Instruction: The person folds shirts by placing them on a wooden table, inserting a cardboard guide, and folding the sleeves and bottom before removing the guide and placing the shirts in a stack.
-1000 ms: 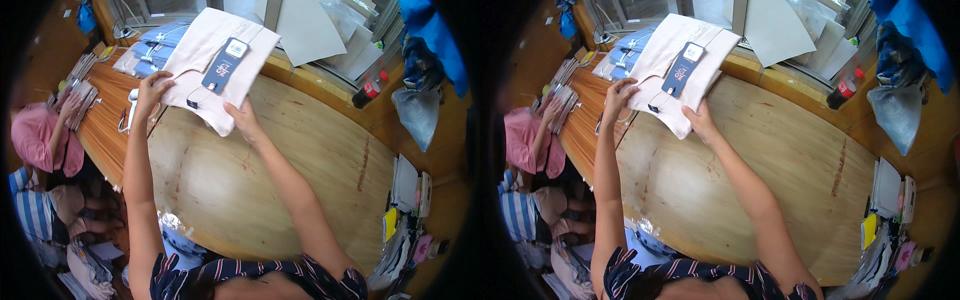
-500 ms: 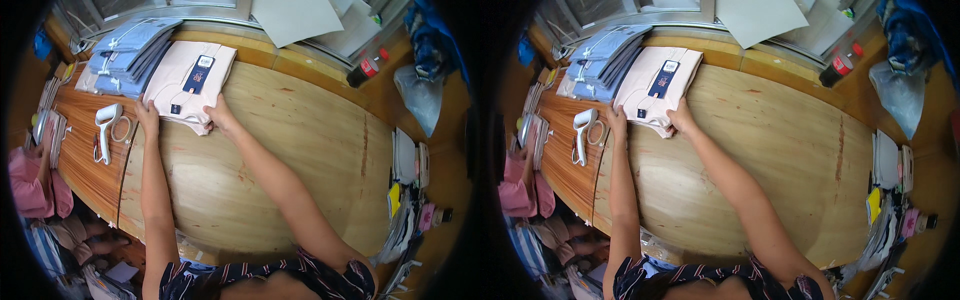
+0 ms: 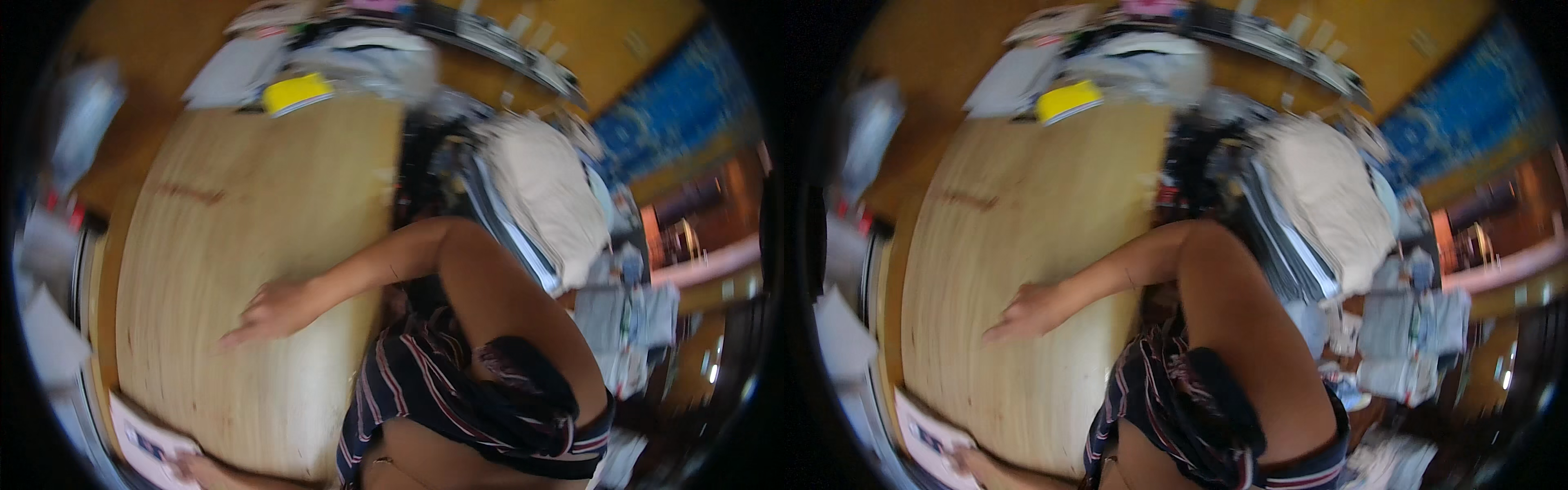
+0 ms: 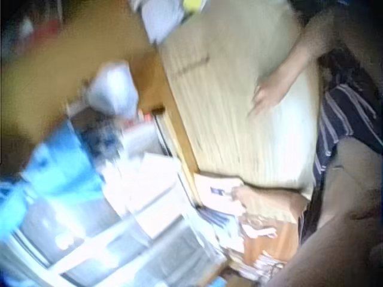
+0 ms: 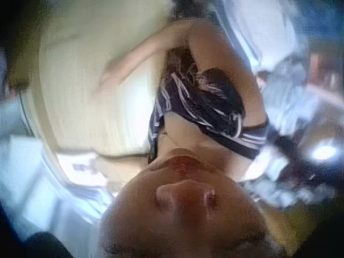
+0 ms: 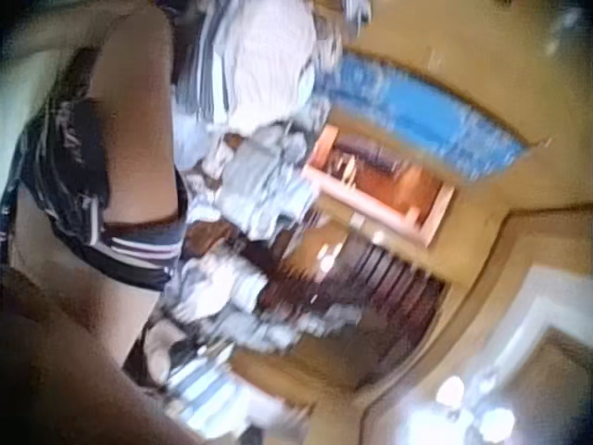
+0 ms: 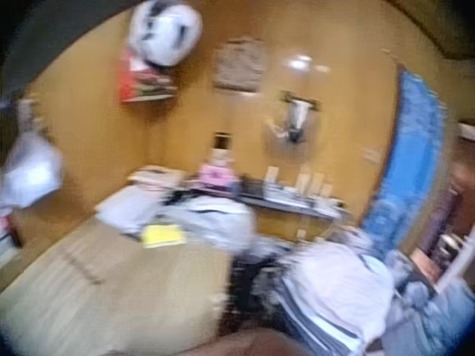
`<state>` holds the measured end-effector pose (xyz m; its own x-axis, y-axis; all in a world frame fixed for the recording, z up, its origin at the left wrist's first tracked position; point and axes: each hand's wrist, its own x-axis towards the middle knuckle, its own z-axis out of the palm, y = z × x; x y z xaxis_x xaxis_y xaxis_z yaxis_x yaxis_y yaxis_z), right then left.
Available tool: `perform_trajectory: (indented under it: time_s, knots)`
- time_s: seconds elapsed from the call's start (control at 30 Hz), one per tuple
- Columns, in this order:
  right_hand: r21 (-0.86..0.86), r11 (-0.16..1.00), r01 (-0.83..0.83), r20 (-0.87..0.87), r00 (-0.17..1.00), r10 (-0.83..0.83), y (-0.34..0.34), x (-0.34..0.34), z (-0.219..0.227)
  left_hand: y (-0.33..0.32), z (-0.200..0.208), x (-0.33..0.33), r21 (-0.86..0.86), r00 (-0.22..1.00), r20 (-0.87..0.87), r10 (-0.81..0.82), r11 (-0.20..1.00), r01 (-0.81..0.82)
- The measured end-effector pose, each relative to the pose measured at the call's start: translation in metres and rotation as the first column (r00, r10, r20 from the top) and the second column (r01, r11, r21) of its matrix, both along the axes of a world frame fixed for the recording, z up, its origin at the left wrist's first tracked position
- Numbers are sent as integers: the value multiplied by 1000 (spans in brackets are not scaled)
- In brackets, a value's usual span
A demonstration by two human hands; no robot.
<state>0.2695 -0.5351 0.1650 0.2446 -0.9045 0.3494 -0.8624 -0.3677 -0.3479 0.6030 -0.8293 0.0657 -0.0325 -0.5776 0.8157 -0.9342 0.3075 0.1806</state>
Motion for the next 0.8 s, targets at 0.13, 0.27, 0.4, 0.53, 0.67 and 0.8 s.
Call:
perform_trajectory:
  time_s: [0.13, 0.27, 0.4, 0.53, 0.67, 0.8]
  knots:
    - [222, 527, 820, 22, 536, -844, 232, -102, -11, 85, 46, -74, -107, 997, 36, -74, 991, 78]
    - [61, -734, 677, 329, -708, -625, 529, -105, -82, 129, 65, -143, -120, 979, 38, -202, 971, 205]
    - [277, -948, -159, 32, -984, 174, 697, 10, -130, 176, 92, -203, -163, 952, 56, -300, 938, 306]
    - [586, -808, 54, 387, -895, 221, 776, 68, -223, 243, 89, -328, -163, 727, 85, -681, 710, 685]
    - [850, -483, 209, 517, -503, 692, 766, 49, -240, 368, 89, -438, -105, 474, 274, -837, 464, 880]
    - [829, -498, 255, 552, -521, 651, 759, 41, -243, 524, 82, -490, -11, -112, -76, -991, -112, 994]
